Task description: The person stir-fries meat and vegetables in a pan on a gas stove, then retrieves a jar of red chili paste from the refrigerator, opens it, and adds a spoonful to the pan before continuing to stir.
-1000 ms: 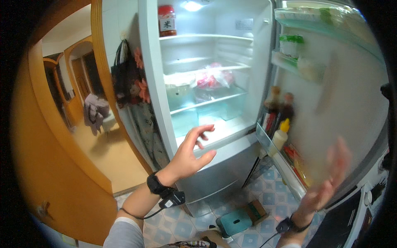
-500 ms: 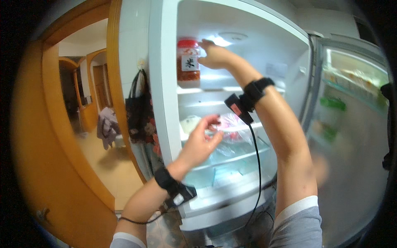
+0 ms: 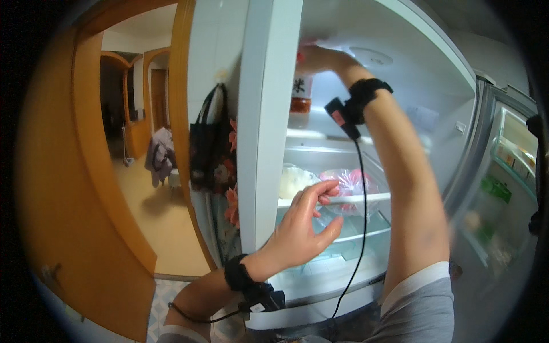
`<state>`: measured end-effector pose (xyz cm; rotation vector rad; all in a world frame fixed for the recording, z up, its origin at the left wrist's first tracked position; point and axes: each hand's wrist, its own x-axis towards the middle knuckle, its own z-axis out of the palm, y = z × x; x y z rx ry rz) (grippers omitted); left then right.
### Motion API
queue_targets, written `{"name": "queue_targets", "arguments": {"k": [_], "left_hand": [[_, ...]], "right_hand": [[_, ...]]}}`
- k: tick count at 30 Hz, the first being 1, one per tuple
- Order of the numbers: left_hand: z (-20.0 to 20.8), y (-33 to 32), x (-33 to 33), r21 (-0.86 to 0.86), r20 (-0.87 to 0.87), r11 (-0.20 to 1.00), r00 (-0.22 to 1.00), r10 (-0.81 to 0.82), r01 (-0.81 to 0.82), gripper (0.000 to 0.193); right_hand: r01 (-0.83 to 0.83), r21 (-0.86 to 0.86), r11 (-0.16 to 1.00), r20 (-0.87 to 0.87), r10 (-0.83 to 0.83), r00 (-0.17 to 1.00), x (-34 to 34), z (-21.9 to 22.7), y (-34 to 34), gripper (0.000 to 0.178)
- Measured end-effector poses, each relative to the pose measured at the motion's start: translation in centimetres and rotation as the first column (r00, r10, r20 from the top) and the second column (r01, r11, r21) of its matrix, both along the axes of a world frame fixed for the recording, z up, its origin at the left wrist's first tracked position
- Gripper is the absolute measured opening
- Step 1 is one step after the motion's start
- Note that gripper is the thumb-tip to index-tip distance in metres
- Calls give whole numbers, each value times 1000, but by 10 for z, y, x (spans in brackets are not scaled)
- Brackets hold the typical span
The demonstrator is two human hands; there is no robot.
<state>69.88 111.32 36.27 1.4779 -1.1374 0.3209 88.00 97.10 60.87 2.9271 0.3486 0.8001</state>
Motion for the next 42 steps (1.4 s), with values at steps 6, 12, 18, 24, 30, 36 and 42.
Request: {"name": "queue_targets", "arguments": {"k": [6, 12, 18, 24, 30, 36, 42], "left_hand": [[-2, -4, 2, 4, 74, 999, 996, 39, -40, 55], [0, -2, -1, 2, 75, 1000, 997, 28, -29, 53], [1, 5, -3, -22, 35, 999, 999, -28, 29, 54], [-2, 4, -4, -7, 53, 1000, 998, -27, 27, 55], [1, -2, -6, 1, 80, 1000, 997, 11, -11, 57], [-2, -7, -7, -52, 36, 999, 999, -2, 4, 57], [-5, -13, -6, -63, 27, 997, 999, 39, -37, 57]], "right_hand": [[8, 309, 951, -93, 22, 995, -33, -23, 7, 58], [70, 831, 552, -235, 235, 943, -39, -19, -20, 79], [45, 911, 409, -255, 475, 842, 10, -35, -35, 100], [-27, 924, 381, -217, 582, 784, 13, -38, -51, 107], [-72, 967, 245, -137, 736, 663, -16, -43, -42, 83], [-174, 971, 165, -29, 800, 599, -49, -55, -48, 70], [-242, 965, 104, 87, 742, 665, -76, -68, -43, 67]]}}
